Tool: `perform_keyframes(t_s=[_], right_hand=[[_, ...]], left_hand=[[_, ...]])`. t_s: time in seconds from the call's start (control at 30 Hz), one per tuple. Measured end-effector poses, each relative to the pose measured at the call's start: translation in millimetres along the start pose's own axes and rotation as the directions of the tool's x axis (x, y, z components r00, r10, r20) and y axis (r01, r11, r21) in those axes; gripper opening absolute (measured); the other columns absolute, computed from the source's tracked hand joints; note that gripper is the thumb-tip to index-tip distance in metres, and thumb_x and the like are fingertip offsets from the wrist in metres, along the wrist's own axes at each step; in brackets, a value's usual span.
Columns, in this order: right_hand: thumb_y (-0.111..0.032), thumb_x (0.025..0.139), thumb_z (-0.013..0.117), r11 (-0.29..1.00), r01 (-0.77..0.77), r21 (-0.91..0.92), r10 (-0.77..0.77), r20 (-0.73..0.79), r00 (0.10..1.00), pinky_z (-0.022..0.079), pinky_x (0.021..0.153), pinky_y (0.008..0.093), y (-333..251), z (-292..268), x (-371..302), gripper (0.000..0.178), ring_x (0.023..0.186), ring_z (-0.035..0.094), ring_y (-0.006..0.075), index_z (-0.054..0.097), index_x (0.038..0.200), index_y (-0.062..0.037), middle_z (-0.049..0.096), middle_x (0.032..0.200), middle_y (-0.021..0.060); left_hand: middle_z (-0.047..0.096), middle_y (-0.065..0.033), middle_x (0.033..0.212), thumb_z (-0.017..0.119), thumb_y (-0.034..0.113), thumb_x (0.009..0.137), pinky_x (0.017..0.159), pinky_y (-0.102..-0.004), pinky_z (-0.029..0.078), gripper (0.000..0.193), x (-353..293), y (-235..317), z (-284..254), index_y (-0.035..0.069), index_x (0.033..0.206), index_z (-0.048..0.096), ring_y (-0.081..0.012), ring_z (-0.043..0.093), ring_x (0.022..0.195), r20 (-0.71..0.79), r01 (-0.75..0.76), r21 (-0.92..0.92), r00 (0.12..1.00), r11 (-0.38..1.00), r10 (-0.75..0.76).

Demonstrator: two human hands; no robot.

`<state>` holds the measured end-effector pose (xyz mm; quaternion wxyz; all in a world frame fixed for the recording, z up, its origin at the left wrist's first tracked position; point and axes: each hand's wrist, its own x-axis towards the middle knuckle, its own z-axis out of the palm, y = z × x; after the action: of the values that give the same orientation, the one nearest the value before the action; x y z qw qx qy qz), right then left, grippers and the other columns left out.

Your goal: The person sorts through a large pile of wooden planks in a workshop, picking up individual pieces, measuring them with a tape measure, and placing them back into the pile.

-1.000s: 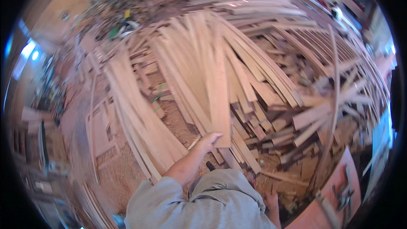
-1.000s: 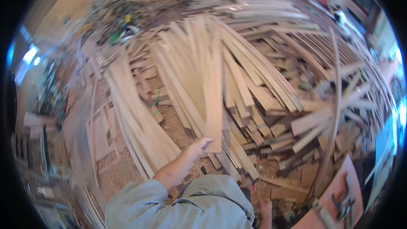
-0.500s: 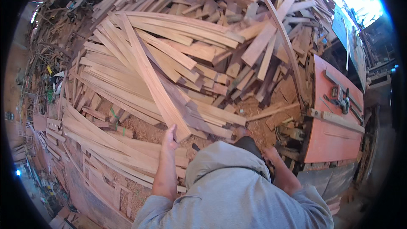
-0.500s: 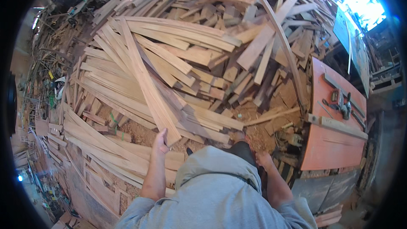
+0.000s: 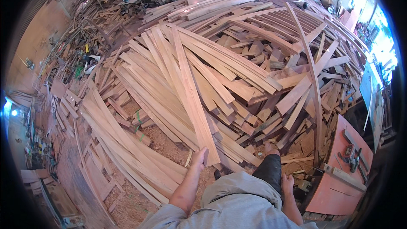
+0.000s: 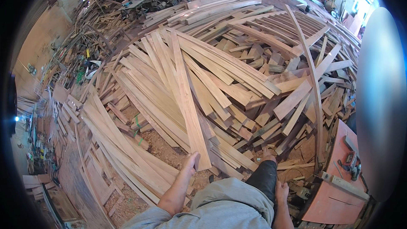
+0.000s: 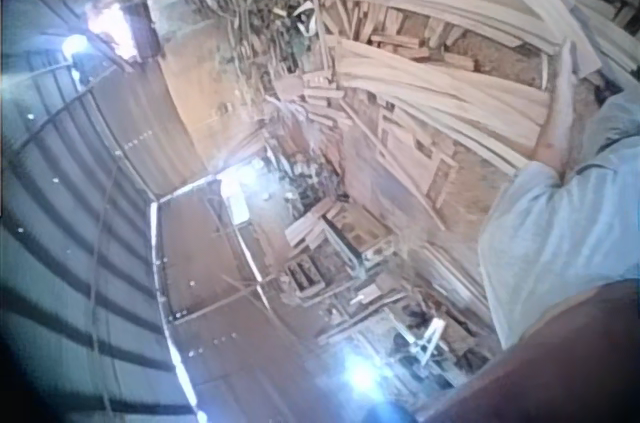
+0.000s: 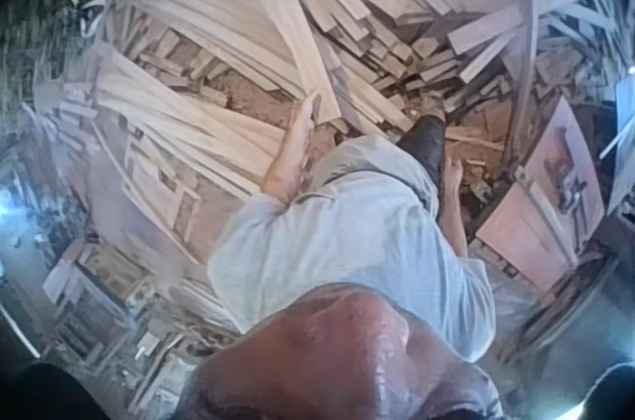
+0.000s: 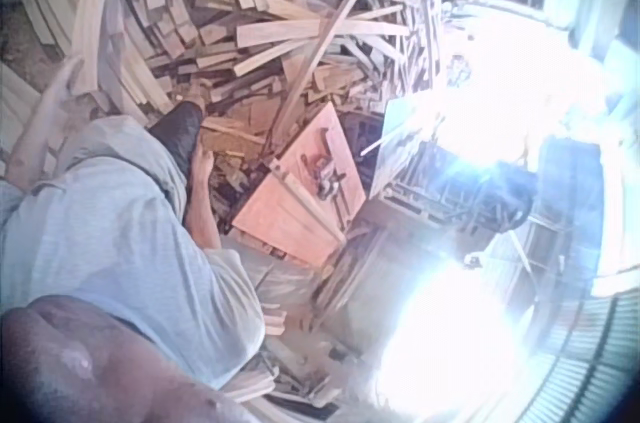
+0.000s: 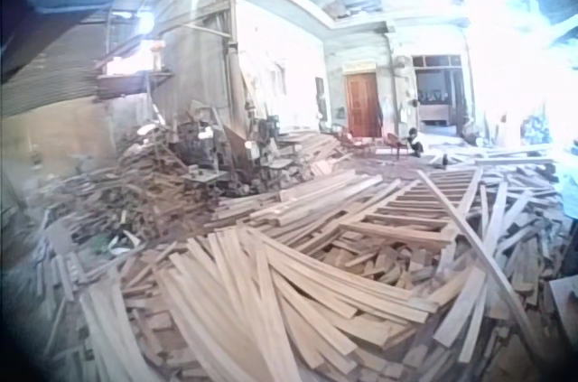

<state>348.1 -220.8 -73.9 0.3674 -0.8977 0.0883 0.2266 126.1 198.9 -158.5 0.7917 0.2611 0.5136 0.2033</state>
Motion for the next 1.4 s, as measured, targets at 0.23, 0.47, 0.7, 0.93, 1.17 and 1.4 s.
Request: perform_keyframes(t_s=[0.23, 0.47, 0.7, 0.93, 1.17, 1.4], right_hand=[[-0.046, 0.092, 0.060, 0.930, 0.360, 0.082, -0.328, 0.629, 0.705, 0.046, 0.066, 0.0256, -169, 65, 18, 0.045, 0.076, 0.057, 0.0098, 0.067, 0.086, -0.0028, 0.063, 0.080, 0.0015], [-0.027, 0.095, 0.063, 0.541, -0.636, 0.551, -0.277, 0.830, 0.483, 0.054, 0.089, 0.0373, -206, 100, 43, 0.034, 0.106, 0.063, 0.0215, 0.056, 0.121, -0.0067, 0.064, 0.116, 0.0095], [-0.018, 0.092, 0.066, 0.675, -0.523, 0.521, -0.069, 0.750, 0.658, 0.049, 0.093, 0.0362, -133, 70, 160, 0.042, 0.110, 0.059, 0.0200, 0.055, 0.129, -0.0005, 0.062, 0.123, 0.0073], [-0.021, 0.094, 0.061, 0.640, -0.408, 0.651, -0.103, 0.600, 0.794, 0.049, 0.084, 0.0357, -145, -103, 195, 0.044, 0.101, 0.060, 0.0204, 0.052, 0.130, 0.0032, 0.061, 0.117, 0.0114], [-0.033, 0.094, 0.061, 0.673, -0.086, 0.735, 0.011, 0.105, 0.994, 0.048, 0.080, 0.0390, -145, -96, 344, 0.051, 0.099, 0.059, 0.0228, 0.046, 0.133, -0.0036, 0.058, 0.117, 0.0107], [-0.024, 0.097, 0.057, 0.586, 0.042, 0.809, -0.008, -0.046, 0.999, 0.047, 0.082, 0.0366, -179, -132, 468, 0.043, 0.102, 0.056, 0.0245, 0.047, 0.133, -0.0031, 0.057, 0.122, 0.0123]], left_hand=[[0.068, -0.0102, 0.097, 0.065, 0.016, 0.089, 0.070, -0.0319, 0.054, 0.023, -1, 14, 76, 0.000, 0.104, 0.060, -0.0199, 0.066, 0.080, 0.094, -0.063, 0.168, 0.994, 0.984, 0.048], [0.066, -0.0079, 0.094, 0.065, 0.019, 0.091, 0.070, -0.0353, 0.055, 0.023, -28, 17, 230, 0.002, 0.104, 0.058, -0.0199, 0.065, 0.082, 0.183, -0.021, 0.089, 0.983, 0.996, 0.004], [0.055, 0.0030, 0.074, 0.067, 0.027, 0.090, 0.063, -0.0283, 0.048, 0.016, 9, -41, 329, 0.014, 0.092, 0.060, -0.0111, 0.054, 0.068, 0.178, 0.216, 0.311, 0.944, 0.926, -0.280], [0.063, -0.0024, 0.088, 0.060, 0.027, 0.094, 0.080, -0.0350, 0.051, 0.019, 147, -15, 431, 0.011, 0.105, 0.060, -0.0197, 0.061, 0.085, 0.130, 0.229, -0.117, 0.968, 0.966, -0.213], [0.061, -0.0028, 0.080, 0.059, 0.016, 0.092, 0.062, -0.0325, 0.053, 0.013, 235, -54, 564, 0.006, 0.101, 0.059, -0.0157, 0.060, 0.070, -0.019, -0.018, -0.008, 1.000, 1.000, 0.018], [0.064, -0.0070, 0.108, 0.059, 0.022, 0.094, 0.078, -0.0331, 0.053, 0.028, 286, -59, 691, 0.006, 0.117, 0.056, -0.0178, 0.062, 0.097, 0.271, 0.064, 0.143, 0.957, 0.988, -0.101]])
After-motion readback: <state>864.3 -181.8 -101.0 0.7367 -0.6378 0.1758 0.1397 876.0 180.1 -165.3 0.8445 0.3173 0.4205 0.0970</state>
